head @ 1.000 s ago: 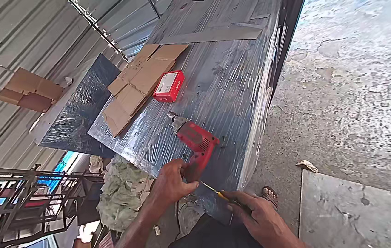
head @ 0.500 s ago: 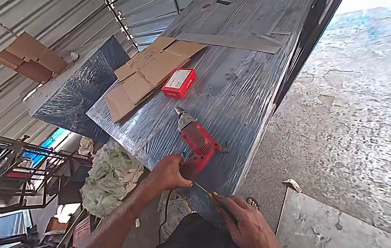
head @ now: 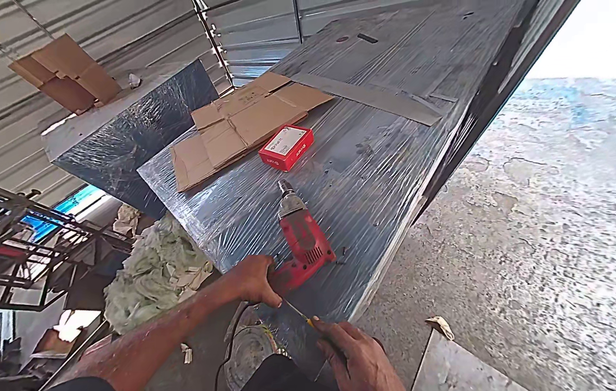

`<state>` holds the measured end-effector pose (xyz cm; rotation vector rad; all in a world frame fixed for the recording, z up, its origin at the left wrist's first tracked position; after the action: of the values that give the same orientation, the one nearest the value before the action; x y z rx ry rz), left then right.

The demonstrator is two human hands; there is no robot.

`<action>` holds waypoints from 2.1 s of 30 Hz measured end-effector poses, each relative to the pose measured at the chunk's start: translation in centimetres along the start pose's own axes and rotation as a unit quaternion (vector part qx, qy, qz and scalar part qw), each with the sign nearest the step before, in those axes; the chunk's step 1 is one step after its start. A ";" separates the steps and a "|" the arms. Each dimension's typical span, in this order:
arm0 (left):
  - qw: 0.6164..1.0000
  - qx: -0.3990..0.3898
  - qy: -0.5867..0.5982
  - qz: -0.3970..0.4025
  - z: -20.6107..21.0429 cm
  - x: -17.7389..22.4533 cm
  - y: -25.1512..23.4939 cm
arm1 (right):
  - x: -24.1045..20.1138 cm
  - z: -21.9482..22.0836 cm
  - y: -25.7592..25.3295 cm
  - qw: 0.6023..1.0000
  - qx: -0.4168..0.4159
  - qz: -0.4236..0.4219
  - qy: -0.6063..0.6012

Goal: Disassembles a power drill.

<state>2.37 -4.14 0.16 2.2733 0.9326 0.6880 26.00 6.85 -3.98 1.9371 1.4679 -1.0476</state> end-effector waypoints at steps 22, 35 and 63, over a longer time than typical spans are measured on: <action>1.000 0.009 -0.003 0.026 -0.2 -3.0 -1.0 | 6.7 -14.9 -5.0 0.970 0.145 -0.038 -0.191; 0.998 0.043 0.041 0.026 0.5 -3.4 -0.8 | 0.8 -14.2 -17.1 0.937 0.071 -0.160 -0.304; 0.996 0.042 0.045 0.063 0.4 -3.9 -1.2 | -1.0 -12.7 -24.9 0.947 -0.134 -0.160 -0.244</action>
<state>-0.26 -6.47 -1.84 2.4079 0.8816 0.8268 5.78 23.43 5.91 1.1642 1.5565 -1.2768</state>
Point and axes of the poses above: each hand's wrist, its own y-axis away from the middle knuckle, its own z-axis out of the palm, x = y × z, the point moved 5 cm from there along -y, towards the middle knuckle, and after that the axes turned 4 degrees about z, right-handed, at the moved point
